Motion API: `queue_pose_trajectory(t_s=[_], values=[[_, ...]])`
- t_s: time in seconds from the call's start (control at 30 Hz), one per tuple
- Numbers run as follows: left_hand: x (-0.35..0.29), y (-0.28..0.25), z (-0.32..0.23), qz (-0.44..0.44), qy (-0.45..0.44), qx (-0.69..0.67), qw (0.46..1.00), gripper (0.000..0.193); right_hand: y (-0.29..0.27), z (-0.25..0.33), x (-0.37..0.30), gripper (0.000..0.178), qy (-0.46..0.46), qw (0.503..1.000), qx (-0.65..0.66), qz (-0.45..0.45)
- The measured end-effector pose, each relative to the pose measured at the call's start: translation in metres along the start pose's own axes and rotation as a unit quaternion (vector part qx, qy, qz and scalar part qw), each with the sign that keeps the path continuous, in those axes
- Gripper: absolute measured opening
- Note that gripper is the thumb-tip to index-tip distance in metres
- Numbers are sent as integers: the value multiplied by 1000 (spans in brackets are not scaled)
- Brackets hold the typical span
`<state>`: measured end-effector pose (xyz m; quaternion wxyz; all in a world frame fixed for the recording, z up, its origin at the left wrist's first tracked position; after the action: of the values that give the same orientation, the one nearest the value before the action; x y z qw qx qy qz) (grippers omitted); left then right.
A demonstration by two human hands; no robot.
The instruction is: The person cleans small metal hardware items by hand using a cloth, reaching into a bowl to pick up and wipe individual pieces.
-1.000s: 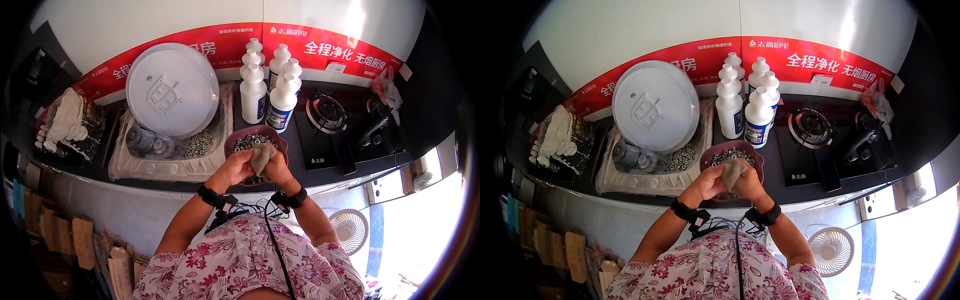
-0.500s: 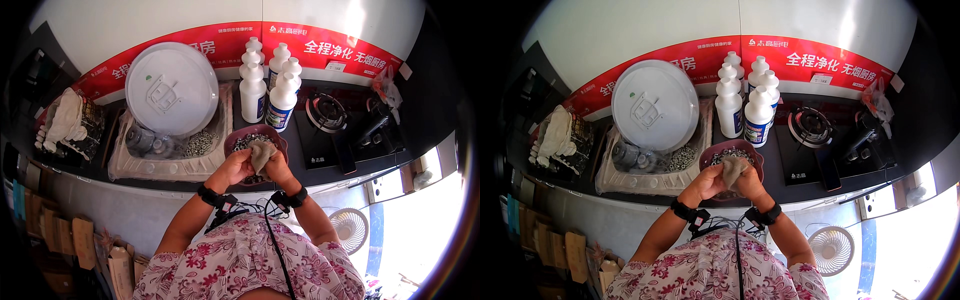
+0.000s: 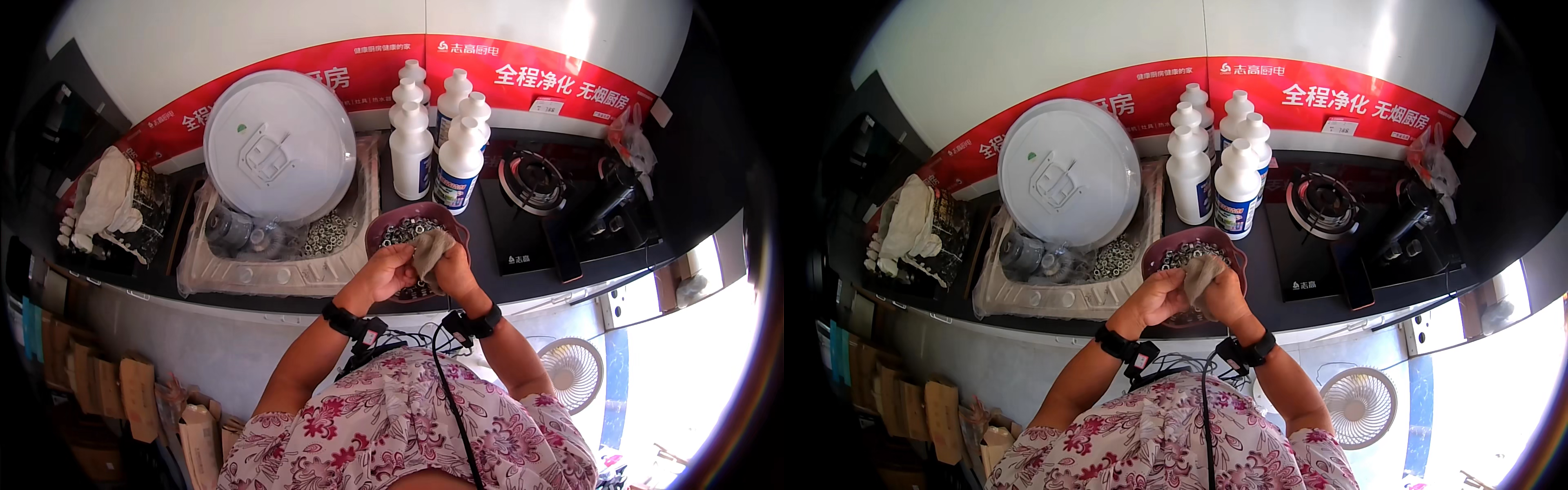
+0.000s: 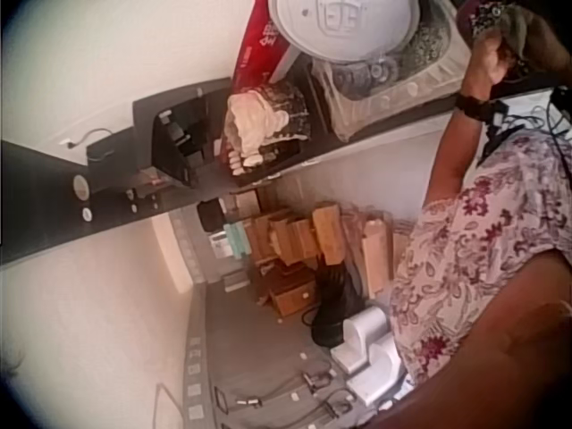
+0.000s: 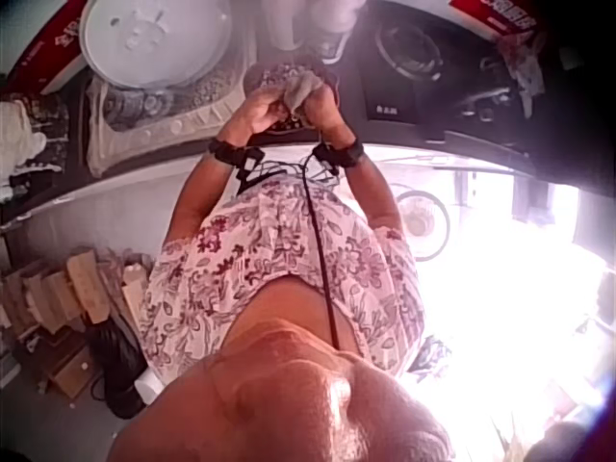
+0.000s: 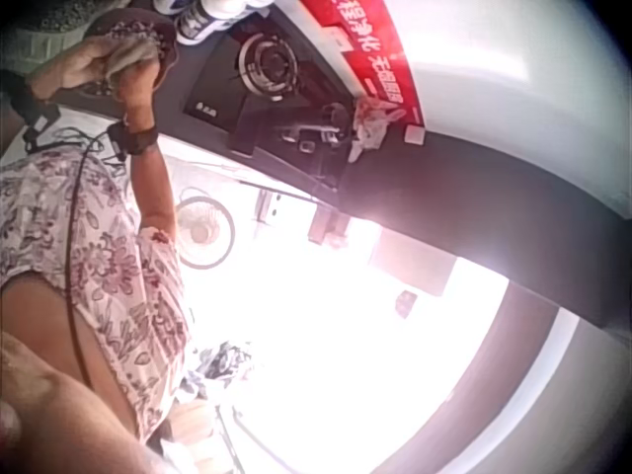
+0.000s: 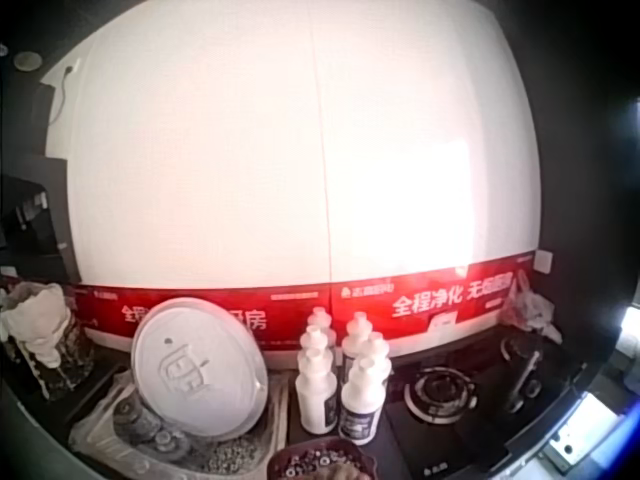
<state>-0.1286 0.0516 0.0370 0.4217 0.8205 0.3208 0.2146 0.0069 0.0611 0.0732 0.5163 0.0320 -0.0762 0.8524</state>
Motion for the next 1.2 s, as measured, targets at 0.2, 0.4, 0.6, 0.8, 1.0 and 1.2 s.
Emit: queue_pose_trajectory(t_s=[0.2, 0.4, 0.6, 0.8, 1.0, 1.2], values=[[7, 35, -6, -159, 18, 20, 987, 18, -1, -5, 1, 28, -33, 999, 12, 15], [2, 4, 0, -31, 2, 17, 999, 24, 2, -3, 2, 39, -87, 995, -49, 25], [5, 14, -1, -121, -17, 39, 992, 16, 2, 8, 0, 30, -79, 995, -60, -1], [0, -4, 0, -24, -2, 13, 1000, 22, 1, 9, 0, 27, -29, 998, -46, -39], [2, 5, -1, -18, -7, 14, 1000, 23, 4, 9, -1, 30, -128, 985, -115, -15], [4, 21, -1, -124, -9, 35, 992, 14, 2, 7, -2, 22, -52, 995, -82, 8]])
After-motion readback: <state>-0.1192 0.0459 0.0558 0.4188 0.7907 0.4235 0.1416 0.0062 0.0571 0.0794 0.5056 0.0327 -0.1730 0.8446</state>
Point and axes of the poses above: each hand's wrist, its own x-axis towards the middle knuckle, its own y-axis out of the palm, z = x × y, the point moved 3 cm from there along x, towards the middle knuckle, and after that the axes turned 14 degrees about z, right-handed, at the moved point
